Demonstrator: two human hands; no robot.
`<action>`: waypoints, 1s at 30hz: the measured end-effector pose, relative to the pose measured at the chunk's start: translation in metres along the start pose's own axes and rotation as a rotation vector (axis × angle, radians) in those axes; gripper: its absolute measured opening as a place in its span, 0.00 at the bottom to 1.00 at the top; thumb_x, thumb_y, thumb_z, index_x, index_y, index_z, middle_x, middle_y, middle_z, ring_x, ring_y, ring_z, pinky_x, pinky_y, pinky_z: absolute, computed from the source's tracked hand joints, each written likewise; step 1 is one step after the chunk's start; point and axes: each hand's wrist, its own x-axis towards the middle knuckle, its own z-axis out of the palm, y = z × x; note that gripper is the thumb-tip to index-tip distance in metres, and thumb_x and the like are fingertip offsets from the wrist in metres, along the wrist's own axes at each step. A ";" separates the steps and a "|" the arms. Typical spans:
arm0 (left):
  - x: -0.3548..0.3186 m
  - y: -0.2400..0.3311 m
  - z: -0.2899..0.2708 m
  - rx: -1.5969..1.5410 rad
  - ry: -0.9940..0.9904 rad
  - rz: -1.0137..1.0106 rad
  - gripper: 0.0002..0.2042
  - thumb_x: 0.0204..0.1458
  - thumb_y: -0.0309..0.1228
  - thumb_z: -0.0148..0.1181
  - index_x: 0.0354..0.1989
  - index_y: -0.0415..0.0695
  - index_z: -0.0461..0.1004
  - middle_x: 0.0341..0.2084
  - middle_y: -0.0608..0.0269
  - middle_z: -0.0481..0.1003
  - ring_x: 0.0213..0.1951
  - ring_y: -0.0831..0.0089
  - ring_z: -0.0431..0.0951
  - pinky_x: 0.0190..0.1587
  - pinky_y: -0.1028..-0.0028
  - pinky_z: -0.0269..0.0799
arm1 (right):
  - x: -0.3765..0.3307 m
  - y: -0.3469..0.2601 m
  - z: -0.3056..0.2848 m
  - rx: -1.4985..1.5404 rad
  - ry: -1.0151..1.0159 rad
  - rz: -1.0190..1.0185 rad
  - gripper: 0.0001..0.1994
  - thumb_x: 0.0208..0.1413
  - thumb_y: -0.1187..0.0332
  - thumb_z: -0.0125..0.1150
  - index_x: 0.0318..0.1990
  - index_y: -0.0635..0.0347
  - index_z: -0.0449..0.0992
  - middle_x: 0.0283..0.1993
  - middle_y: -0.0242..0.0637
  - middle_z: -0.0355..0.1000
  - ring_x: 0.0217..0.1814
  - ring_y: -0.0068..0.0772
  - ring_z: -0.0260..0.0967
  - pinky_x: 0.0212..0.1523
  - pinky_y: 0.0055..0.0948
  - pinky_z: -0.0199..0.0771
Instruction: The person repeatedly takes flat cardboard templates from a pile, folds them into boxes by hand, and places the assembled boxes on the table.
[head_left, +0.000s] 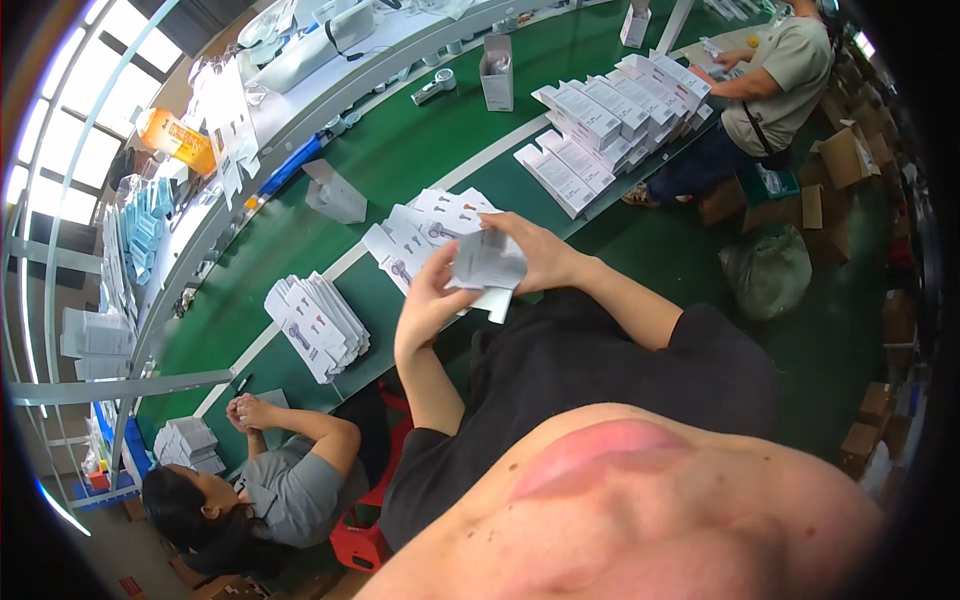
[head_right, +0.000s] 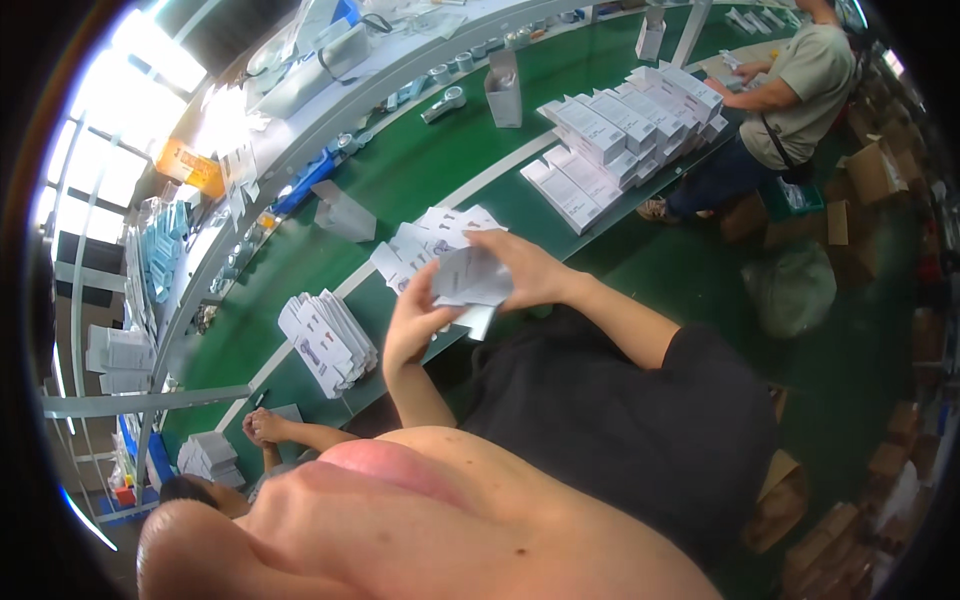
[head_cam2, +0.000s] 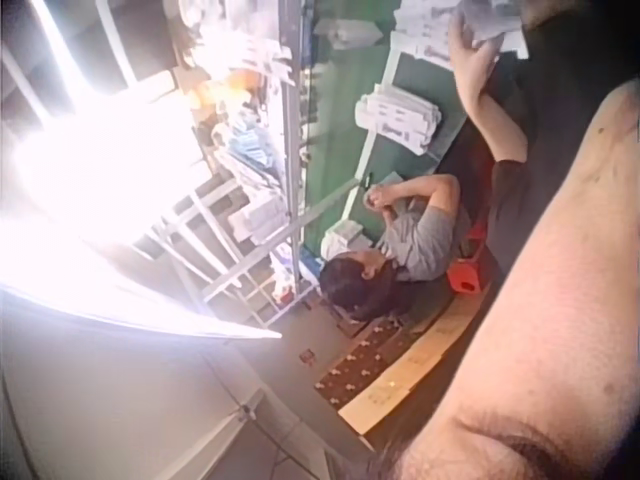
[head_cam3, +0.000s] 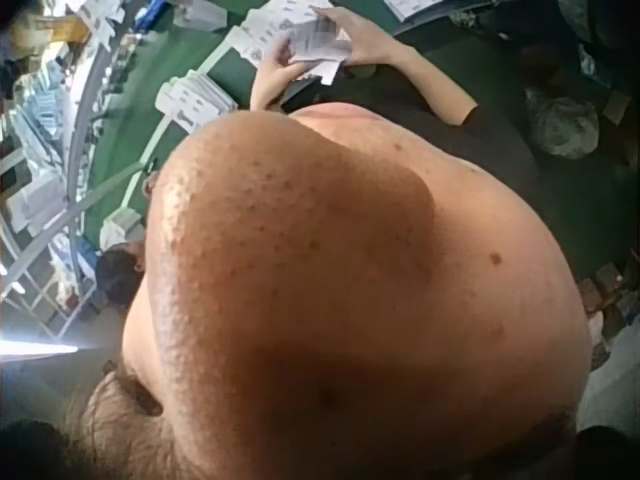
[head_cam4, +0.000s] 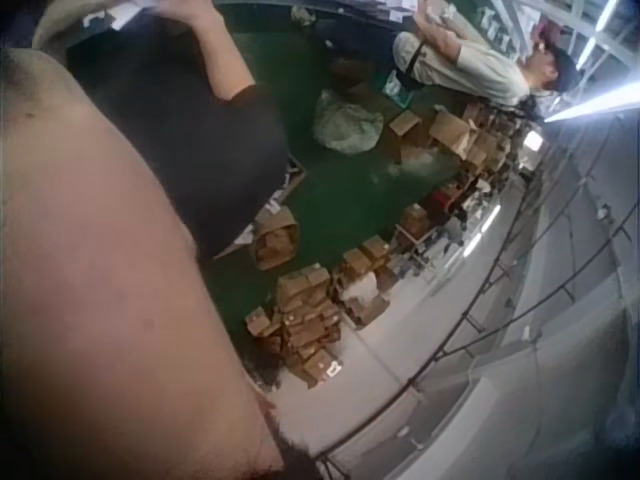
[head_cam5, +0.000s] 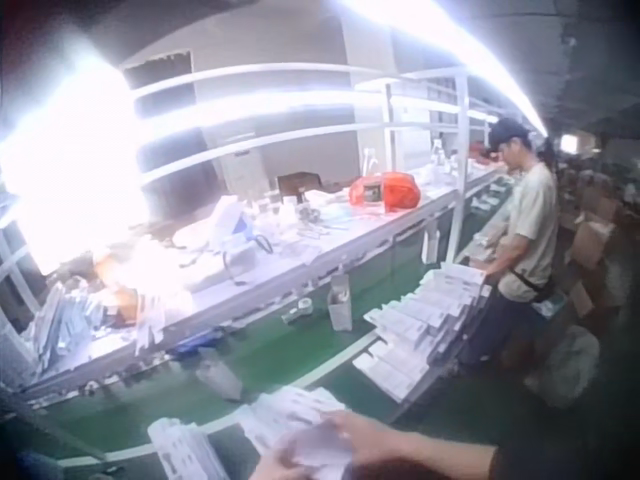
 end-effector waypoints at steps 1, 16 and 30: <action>0.002 -0.006 0.002 -0.001 -0.003 -0.001 0.36 0.39 0.13 0.59 0.65 0.36 0.65 0.49 0.48 0.77 0.49 0.69 0.76 0.49 0.78 0.72 | 0.000 0.001 0.004 -0.002 0.002 0.003 0.58 0.25 0.65 0.82 0.72 0.57 0.56 0.72 0.55 0.52 0.72 0.61 0.52 0.70 0.51 0.55; 0.041 -0.034 0.013 -0.183 -0.009 -0.053 0.35 0.32 0.10 0.53 0.59 0.35 0.69 0.44 0.51 0.78 0.43 0.62 0.79 0.39 0.75 0.74 | 0.011 -0.019 -0.037 -0.638 -0.215 -0.262 0.72 0.21 0.49 0.85 0.75 0.58 0.41 0.79 0.58 0.35 0.81 0.63 0.30 0.75 0.64 0.34; 0.040 -0.079 0.025 0.537 -0.020 -0.254 0.28 0.41 0.22 0.63 0.56 0.28 0.69 0.38 0.43 0.80 0.36 0.59 0.83 0.32 0.70 0.79 | -0.037 0.052 0.012 -0.314 -0.327 -0.112 0.68 0.24 0.52 0.84 0.76 0.55 0.44 0.78 0.62 0.34 0.80 0.65 0.30 0.74 0.64 0.34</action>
